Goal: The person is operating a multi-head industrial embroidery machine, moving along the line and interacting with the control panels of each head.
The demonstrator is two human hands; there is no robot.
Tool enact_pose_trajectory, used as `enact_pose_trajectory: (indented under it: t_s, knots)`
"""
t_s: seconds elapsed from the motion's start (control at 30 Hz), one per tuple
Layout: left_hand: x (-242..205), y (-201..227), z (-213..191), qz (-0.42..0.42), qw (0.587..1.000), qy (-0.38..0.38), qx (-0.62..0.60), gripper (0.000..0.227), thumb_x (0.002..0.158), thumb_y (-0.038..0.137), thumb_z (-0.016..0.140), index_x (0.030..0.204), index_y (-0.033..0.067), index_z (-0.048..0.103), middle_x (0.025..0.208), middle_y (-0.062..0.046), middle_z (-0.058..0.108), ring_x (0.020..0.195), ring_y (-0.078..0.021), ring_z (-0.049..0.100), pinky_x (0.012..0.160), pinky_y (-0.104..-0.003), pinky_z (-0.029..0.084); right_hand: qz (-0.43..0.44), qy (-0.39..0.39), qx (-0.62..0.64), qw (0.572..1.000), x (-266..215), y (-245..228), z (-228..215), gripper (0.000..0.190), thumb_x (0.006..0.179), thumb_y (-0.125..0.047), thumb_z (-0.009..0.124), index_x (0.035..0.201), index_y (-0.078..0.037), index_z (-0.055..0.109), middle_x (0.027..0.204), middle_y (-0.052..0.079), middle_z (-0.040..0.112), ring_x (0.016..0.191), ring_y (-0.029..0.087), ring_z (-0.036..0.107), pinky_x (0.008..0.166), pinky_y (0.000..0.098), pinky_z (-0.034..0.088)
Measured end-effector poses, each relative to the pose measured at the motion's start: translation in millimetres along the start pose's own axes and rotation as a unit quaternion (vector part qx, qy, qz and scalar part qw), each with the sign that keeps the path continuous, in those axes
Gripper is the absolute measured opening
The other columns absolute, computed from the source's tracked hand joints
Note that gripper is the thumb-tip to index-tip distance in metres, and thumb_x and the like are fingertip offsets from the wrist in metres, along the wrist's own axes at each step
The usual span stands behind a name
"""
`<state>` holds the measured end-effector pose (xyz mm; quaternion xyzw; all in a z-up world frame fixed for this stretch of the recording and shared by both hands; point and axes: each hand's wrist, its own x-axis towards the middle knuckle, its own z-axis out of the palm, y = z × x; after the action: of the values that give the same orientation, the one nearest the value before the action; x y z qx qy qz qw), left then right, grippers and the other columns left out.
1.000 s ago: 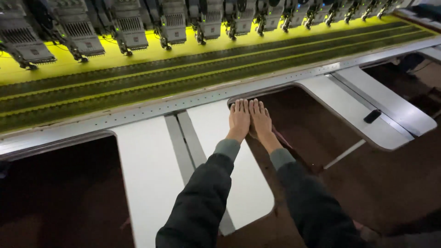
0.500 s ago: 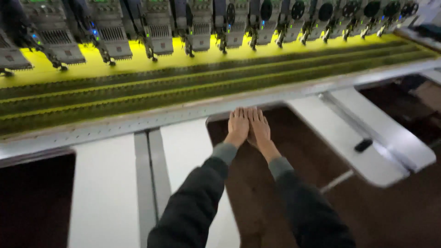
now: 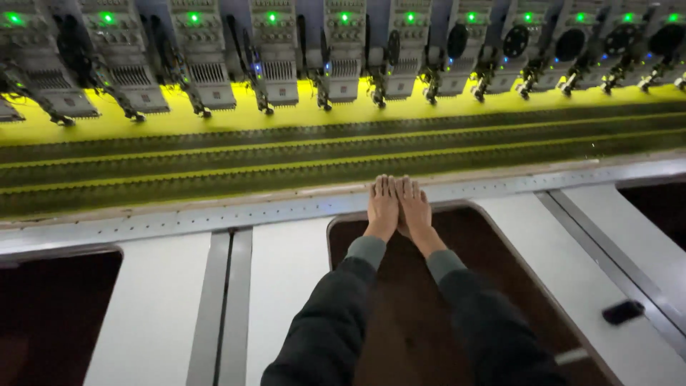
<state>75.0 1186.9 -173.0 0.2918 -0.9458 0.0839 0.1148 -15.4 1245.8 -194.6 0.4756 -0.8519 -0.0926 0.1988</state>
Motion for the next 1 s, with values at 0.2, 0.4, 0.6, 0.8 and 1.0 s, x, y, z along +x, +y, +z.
enact_pose_trajectory:
  t_s: [0.2, 0.4, 0.6, 0.8, 1.0]
  knots:
    - [65, -4, 26, -0.044, 0.998, -0.045, 0.014, 0.070, 0.110, 0.028, 0.050, 0.167, 0.0067, 0.015, 0.175, -0.012, 0.012, 0.162, -0.0318, 0.007, 0.130, -0.050, 0.006, -0.036, 0.092, -0.017, 0.995, 59, 13, 32, 0.094, 0.093, -0.021, 0.068, 0.168, -0.018, 0.012, 0.172, 0.009, 0.019, 0.158, 0.031, 0.022, 0.121, 0.0457, 0.032]
    - [122, -2, 40, -0.062, 0.992, -0.087, 0.059, 0.074, 0.109, 0.034, 0.054, 0.167, 0.0075, 0.017, 0.175, -0.011, 0.015, 0.162, -0.0298, 0.008, 0.133, -0.049, 0.005, -0.034, 0.169, -0.248, 0.953, 89, 31, 29, 0.059, 0.109, -0.014, 0.049, 0.162, -0.015, 0.025, 0.165, 0.006, 0.031, 0.149, 0.028, 0.033, 0.120, 0.0415, 0.030]
    - [179, -10, 84, -0.085, 0.994, -0.037, 0.052, 0.061, 0.113, 0.024, 0.034, 0.167, 0.0058, 0.014, 0.175, -0.013, 0.016, 0.162, -0.0308, 0.010, 0.129, -0.048, 0.009, -0.056, 0.102, 0.043, 0.992, 164, 34, 78, 0.090, 0.094, -0.028, 0.063, 0.167, -0.014, 0.013, 0.171, 0.012, 0.021, 0.155, 0.036, 0.026, 0.119, 0.0496, 0.036]
    - [230, -33, 63, -0.073, 0.994, -0.035, 0.078, 0.056, 0.116, 0.025, 0.032, 0.169, 0.0123, 0.018, 0.174, -0.006, 0.024, 0.160, -0.0254, 0.020, 0.130, -0.042, 0.011, -0.064, 0.130, 0.047, 0.988, 243, 37, 122, 0.090, 0.093, -0.016, 0.064, 0.168, -0.012, 0.014, 0.172, 0.016, 0.020, 0.156, 0.040, 0.023, 0.121, 0.0514, 0.028]
    - [317, -70, 29, -0.046, 0.994, -0.042, 0.092, 0.060, 0.113, 0.023, 0.043, 0.168, 0.0117, 0.020, 0.168, -0.006, 0.031, 0.154, -0.0219, 0.028, 0.128, -0.037, 0.018, 0.008, 0.171, -0.090, 0.981, 330, 46, 96, 0.086, 0.095, -0.019, 0.070, 0.164, -0.017, 0.019, 0.164, 0.007, 0.030, 0.150, 0.027, 0.033, 0.116, 0.0367, 0.043]
